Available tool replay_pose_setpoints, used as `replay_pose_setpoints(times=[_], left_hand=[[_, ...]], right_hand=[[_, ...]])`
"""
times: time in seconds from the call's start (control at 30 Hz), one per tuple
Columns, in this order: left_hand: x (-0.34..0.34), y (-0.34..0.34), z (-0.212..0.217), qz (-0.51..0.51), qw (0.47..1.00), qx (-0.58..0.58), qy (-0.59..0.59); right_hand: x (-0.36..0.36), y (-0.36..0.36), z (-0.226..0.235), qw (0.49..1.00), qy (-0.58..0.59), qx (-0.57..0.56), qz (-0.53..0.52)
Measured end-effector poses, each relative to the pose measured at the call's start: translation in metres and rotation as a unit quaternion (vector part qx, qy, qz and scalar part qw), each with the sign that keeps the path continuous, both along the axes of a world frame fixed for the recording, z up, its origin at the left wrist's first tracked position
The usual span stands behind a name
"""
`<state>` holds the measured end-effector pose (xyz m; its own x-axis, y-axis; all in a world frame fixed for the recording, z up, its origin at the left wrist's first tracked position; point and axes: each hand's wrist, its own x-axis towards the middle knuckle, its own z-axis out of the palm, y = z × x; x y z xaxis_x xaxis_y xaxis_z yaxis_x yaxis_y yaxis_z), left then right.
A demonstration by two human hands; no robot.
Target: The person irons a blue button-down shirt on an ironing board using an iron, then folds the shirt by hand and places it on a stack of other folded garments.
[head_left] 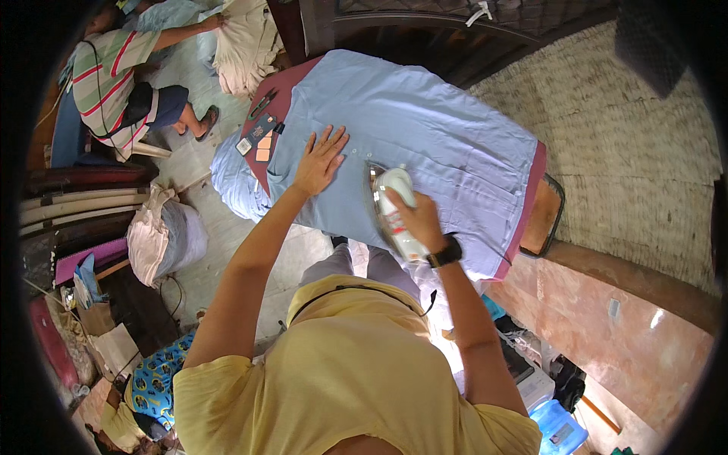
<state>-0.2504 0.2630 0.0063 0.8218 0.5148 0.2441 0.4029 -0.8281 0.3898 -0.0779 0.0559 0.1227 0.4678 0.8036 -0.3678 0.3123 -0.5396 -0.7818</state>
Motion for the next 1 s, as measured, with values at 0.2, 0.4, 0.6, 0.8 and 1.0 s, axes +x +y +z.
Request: replay_pose_setpoints(times=[0.2,0.4,0.6,0.8,1.0], left_hand=[[0.052,-0.073,-0.001,-0.089,0.976,-0.102,-0.172],[0.105,-0.114,-0.011,0.02,0.975,-0.118,-0.186],[0.111,-0.125,-0.008,0.098,0.967,-0.149,-0.181],[0.115,-0.131,-0.004,0.108,0.976,-0.112,-0.15],[0.115,-0.126,-0.003,0.151,0.97,-0.123,-0.148]], right_hand=[[0.107,-0.055,0.026,0.961,-0.265,-0.081,0.004],[0.154,-0.071,0.007,0.951,-0.287,-0.104,0.059],[0.149,-0.069,0.007,0.966,-0.242,-0.083,0.043],[0.151,-0.076,0.002,0.961,-0.252,-0.114,0.021],[0.224,-0.145,0.011,0.942,-0.155,-0.152,-0.255]])
